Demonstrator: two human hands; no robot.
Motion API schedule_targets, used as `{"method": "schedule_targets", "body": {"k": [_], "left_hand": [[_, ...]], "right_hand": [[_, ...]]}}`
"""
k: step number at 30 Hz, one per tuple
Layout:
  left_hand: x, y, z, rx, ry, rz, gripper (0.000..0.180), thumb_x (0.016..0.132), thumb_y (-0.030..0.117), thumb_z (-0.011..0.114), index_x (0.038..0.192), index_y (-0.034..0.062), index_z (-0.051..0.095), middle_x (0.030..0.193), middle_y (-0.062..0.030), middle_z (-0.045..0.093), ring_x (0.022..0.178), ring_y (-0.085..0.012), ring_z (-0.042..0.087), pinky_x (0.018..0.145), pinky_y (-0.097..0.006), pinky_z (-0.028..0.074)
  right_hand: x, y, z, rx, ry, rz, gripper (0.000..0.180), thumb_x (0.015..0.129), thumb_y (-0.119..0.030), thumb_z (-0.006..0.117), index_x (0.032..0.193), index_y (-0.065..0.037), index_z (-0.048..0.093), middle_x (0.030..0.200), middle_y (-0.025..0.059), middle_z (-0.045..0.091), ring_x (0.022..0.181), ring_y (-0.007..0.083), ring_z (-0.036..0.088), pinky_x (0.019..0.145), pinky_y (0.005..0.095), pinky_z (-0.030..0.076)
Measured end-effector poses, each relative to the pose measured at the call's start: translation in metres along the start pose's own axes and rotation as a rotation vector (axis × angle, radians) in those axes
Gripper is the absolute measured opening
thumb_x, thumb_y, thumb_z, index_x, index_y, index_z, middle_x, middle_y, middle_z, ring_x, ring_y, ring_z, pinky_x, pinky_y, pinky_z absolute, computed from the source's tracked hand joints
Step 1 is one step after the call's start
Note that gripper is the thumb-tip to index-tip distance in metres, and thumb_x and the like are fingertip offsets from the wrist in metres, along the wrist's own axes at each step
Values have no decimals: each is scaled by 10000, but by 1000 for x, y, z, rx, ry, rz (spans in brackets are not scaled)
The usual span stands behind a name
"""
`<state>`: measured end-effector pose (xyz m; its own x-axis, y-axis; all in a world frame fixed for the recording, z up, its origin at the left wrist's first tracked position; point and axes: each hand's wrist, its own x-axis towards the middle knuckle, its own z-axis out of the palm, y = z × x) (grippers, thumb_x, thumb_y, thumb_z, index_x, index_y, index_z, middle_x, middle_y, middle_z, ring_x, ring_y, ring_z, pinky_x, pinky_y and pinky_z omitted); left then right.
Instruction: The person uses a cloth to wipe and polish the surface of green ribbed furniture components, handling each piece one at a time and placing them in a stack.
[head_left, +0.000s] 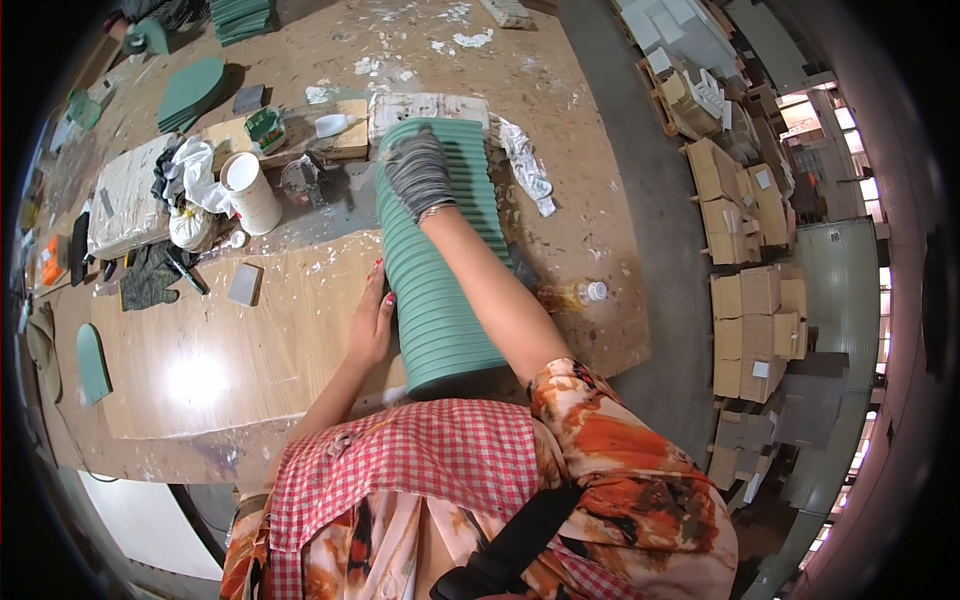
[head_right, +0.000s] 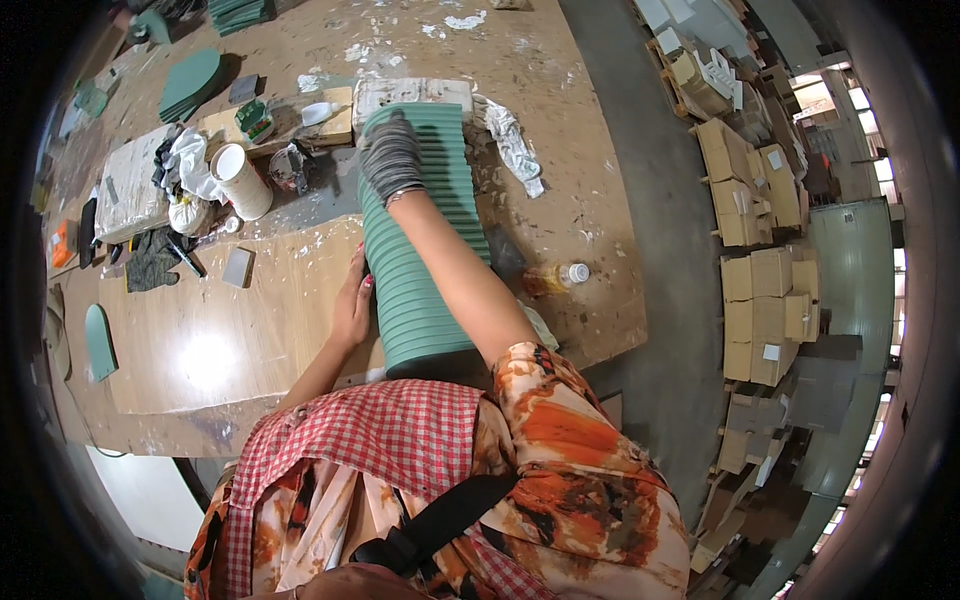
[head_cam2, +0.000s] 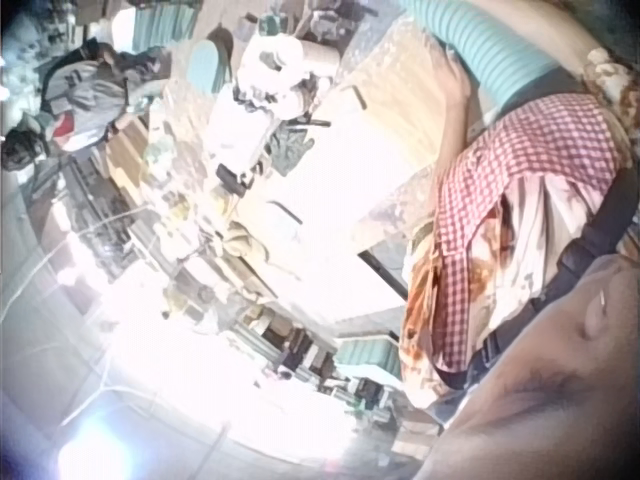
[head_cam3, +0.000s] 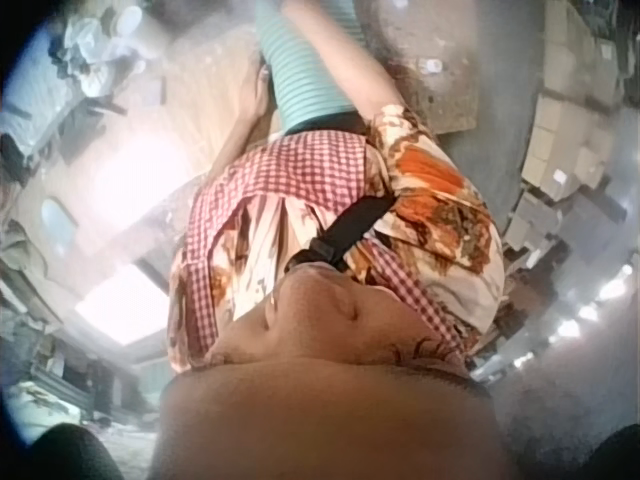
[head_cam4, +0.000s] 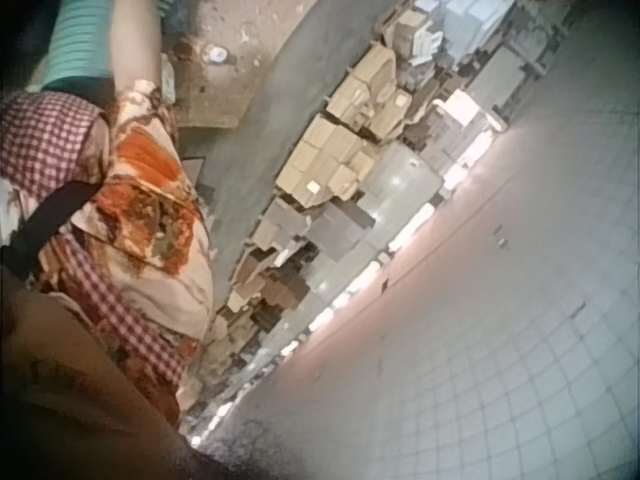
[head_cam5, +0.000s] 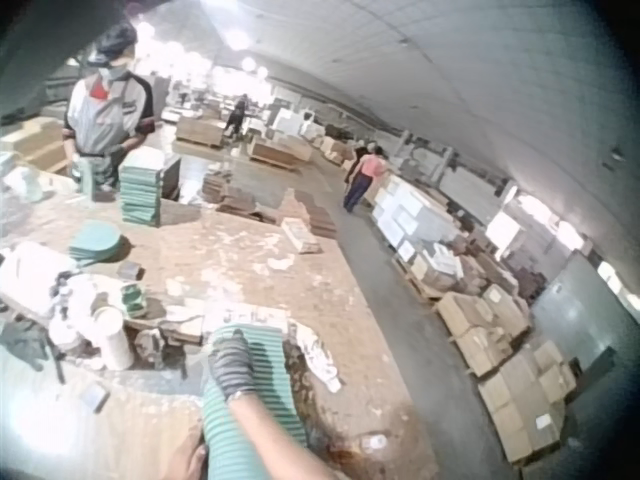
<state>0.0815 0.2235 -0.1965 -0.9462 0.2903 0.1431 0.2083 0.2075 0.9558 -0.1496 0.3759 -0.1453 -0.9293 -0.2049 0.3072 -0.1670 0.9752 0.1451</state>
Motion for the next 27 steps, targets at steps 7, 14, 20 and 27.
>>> {"method": "schedule_targets", "body": {"k": [7,14,20,27], "left_hand": [[4,11,2,-5,-22,-7,537,1019,231,352,1486,-22,271,1530,-223,308,1435,-355,269,1184,-395,190],[-13,-6,-18,27,45,-73,543,1021,233,353,1494,-16,254,1533,-229,295,1435,-365,263,1183,-399,192],[-5,1,-8,9,19,-65,538,1023,227,349,1503,7,245,1537,-225,291,1436,-376,256,1182,-400,195],[-9,-1,-14,28,32,-67,539,1022,225,351,1506,13,243,1536,-225,294,1434,-379,261,1179,-404,203]], "right_hand": [[-34,117,6,1679,247,361,204,872,-145,557,844,26,665,752,106,664,749,231,603,834,384,475],[-43,81,-54,642,228,506,235,789,-83,708,989,39,686,829,90,704,722,154,632,732,299,505],[-51,119,-1,1671,222,649,290,766,65,668,1055,34,670,922,51,714,806,133,644,773,265,528],[-53,89,-62,1269,280,484,424,757,54,658,1178,30,609,1070,96,695,917,145,642,834,285,519]]}}
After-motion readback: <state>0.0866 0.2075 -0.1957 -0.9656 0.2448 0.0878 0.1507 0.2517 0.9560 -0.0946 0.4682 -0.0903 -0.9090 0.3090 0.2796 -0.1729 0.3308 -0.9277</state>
